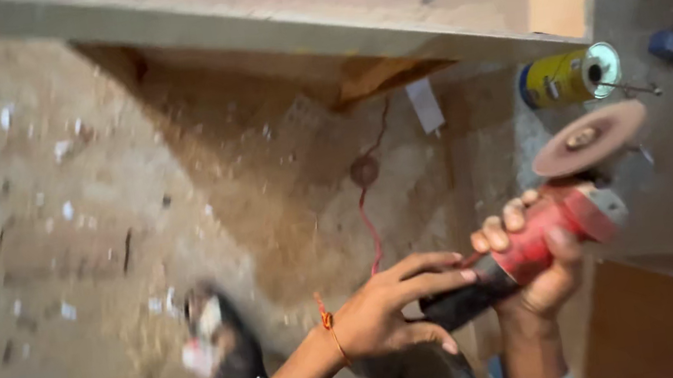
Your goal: The person uses a handheld angle grinder with a sanding disc to smooth the edges and underside of a wooden cabinet. They move the tool along the edges and periodically touch the surface with their hand.
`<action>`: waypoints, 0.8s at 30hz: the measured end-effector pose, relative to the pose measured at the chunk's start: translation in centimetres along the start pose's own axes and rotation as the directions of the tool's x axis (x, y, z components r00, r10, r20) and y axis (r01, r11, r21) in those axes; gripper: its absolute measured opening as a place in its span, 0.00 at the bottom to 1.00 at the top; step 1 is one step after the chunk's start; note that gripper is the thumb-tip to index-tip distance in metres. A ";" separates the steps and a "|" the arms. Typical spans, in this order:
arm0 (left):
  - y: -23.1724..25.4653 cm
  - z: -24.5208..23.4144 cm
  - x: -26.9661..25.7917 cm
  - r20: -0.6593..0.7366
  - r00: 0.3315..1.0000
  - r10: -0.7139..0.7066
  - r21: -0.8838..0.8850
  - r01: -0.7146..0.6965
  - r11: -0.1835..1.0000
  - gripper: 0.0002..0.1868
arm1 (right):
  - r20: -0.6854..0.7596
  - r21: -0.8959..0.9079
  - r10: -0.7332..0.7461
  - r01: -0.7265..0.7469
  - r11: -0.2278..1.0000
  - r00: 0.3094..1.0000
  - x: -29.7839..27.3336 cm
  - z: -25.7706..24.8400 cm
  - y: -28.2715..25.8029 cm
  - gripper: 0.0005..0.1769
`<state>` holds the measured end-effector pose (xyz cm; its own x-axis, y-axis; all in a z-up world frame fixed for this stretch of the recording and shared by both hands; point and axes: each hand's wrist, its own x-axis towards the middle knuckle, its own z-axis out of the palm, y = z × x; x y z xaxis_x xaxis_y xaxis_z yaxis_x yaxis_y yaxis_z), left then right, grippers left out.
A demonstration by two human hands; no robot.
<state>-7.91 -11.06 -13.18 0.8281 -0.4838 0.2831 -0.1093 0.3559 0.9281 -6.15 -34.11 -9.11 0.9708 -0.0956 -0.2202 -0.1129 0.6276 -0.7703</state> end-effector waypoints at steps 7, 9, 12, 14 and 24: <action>-12.6 -2.1 1.1 0.280 0.960 -0.002 0.012 -0.002 1.000 0.21 | 0.107 0.476 -0.209 0.134 0.869 0.972 0.4 -12.3 5.8 0.23; -15.5 -2.6 1.0 0.359 0.932 0.051 0.017 -0.061 0.998 0.24 | 0.139 0.521 -0.269 0.160 0.838 0.953 0.8 -15.2 8.3 0.22; -18.4 -3.5 0.7 0.433 0.891 0.141 0.104 -0.204 0.973 0.33 | 0.158 0.554 -0.341 0.202 0.807 0.927 0.9 -18.4 11.6 0.21; -19.6 -3.3 0.2 0.401 0.903 0.154 0.102 -0.211 0.972 0.28 | 0.171 0.560 -0.385 0.232 0.796 0.907 1.5 -19.6 13.0 0.21; -23.5 -3.1 -3.9 0.270 0.963 0.018 -0.004 -0.017 1.000 0.20 | 0.202 0.498 -0.517 0.367 0.785 0.832 3.4 -23.4 16.9 0.22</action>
<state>-6.90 -15.07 -36.86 0.6470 -0.6751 0.3545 -0.1215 0.3676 0.9220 -9.71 -41.91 -36.84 0.9086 -0.2476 0.3364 0.3733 0.8428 -0.3878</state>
